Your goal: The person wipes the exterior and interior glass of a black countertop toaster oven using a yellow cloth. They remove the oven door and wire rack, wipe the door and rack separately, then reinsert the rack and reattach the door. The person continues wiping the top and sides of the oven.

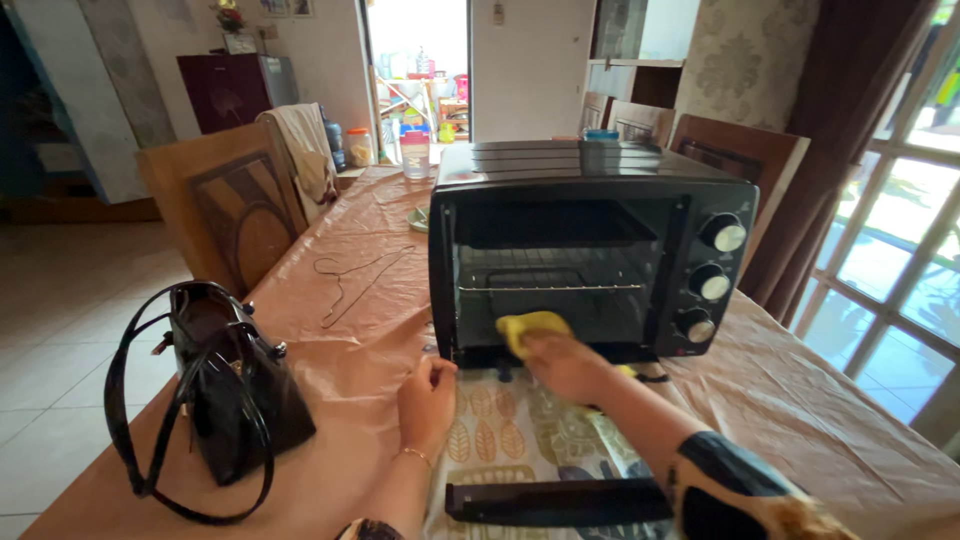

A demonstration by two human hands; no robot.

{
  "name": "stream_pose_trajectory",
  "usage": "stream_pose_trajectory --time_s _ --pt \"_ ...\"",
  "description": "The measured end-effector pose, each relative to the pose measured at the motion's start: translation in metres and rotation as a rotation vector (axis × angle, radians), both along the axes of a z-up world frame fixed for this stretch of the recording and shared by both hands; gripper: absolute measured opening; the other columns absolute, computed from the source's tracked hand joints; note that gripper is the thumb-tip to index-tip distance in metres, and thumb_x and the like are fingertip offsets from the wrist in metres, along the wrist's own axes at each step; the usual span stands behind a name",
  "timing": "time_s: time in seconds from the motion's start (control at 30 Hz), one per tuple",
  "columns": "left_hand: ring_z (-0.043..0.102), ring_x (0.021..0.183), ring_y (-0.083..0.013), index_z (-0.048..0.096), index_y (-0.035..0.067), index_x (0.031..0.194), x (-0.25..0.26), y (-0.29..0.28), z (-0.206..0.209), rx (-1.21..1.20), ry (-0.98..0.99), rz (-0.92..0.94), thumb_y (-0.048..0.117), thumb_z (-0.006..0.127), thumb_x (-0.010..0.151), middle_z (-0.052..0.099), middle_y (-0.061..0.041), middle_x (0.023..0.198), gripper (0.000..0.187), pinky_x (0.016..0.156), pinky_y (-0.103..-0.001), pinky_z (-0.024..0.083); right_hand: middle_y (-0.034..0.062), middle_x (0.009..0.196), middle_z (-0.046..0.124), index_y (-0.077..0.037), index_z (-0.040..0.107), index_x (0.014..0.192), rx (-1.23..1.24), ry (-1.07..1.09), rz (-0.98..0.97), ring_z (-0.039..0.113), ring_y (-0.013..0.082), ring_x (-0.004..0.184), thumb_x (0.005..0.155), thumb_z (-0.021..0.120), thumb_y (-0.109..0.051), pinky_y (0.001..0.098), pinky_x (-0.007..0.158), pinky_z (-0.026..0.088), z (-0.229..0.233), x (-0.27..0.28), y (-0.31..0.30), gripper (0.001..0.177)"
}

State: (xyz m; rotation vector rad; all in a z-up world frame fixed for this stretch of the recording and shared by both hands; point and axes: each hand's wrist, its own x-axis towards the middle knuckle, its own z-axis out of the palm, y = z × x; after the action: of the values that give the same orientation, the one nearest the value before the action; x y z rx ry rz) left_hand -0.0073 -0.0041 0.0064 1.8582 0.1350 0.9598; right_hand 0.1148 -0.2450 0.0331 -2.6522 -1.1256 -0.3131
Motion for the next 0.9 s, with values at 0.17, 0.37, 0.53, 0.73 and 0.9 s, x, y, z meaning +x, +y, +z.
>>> stream_pose_trajectory --time_s 0.17,0.37,0.53,0.73,0.9 --pt "0.071 0.071 -0.0257 0.073 0.007 0.089 0.001 -0.001 -0.002 -0.017 -0.015 0.01 0.015 0.065 0.089 0.073 -0.012 0.077 0.012 0.068 -0.037 0.054 0.0157 0.15 0.05 -0.009 0.05 0.144 0.043 0.03 -0.28 0.046 0.0321 0.14 0.1 0.046 -0.04 0.0425 0.118 0.034 0.023 -0.029 -0.051 0.054" --pt "0.071 0.069 -0.0254 0.073 0.008 0.088 0.002 0.0 -0.003 -0.003 -0.018 0.005 0.016 0.064 0.09 0.072 -0.011 0.074 0.012 0.067 -0.037 0.054 0.0171 0.151 0.046 -0.01 0.049 0.145 -0.024 0.107 -0.549 0.042 0.0334 0.143 0.099 0.048 -0.054 0.0435 0.119 0.032 0.045 -0.035 -0.055 0.064" --pt "0.071 0.067 -0.0244 0.073 0.009 0.09 0.002 0.001 -0.001 -0.016 0.074 0.01 0.018 0.064 0.09 0.071 -0.011 0.071 0.012 0.066 -0.037 0.053 0.0161 0.152 0.047 -0.009 0.051 0.143 0.011 0.126 -0.542 0.044 0.0332 0.142 0.098 0.049 -0.055 0.0447 0.119 0.033 0.045 -0.009 -0.049 0.064" --pt "0.071 0.067 -0.0228 0.073 0.01 0.089 0.004 0.002 -0.005 -0.035 0.06 -0.012 0.018 0.064 0.09 0.072 -0.009 0.07 0.013 0.066 -0.036 0.053 0.0132 0.15 0.052 -0.011 0.054 0.143 0.0 0.118 -0.49 0.049 0.0304 0.141 0.098 0.046 -0.055 0.0414 0.12 0.038 0.032 -0.002 -0.06 0.063" --pt "0.072 0.074 -0.0252 0.074 0.011 0.09 0.014 0.01 -0.012 0.041 0.059 -0.029 0.024 0.064 0.09 0.074 -0.009 0.077 0.016 0.069 -0.038 0.054 0.0153 0.158 0.034 -0.007 0.039 0.15 -0.005 0.047 -0.313 0.031 0.0309 0.147 0.1 0.043 -0.052 0.0456 0.119 0.024 0.024 -0.044 -0.081 0.067"
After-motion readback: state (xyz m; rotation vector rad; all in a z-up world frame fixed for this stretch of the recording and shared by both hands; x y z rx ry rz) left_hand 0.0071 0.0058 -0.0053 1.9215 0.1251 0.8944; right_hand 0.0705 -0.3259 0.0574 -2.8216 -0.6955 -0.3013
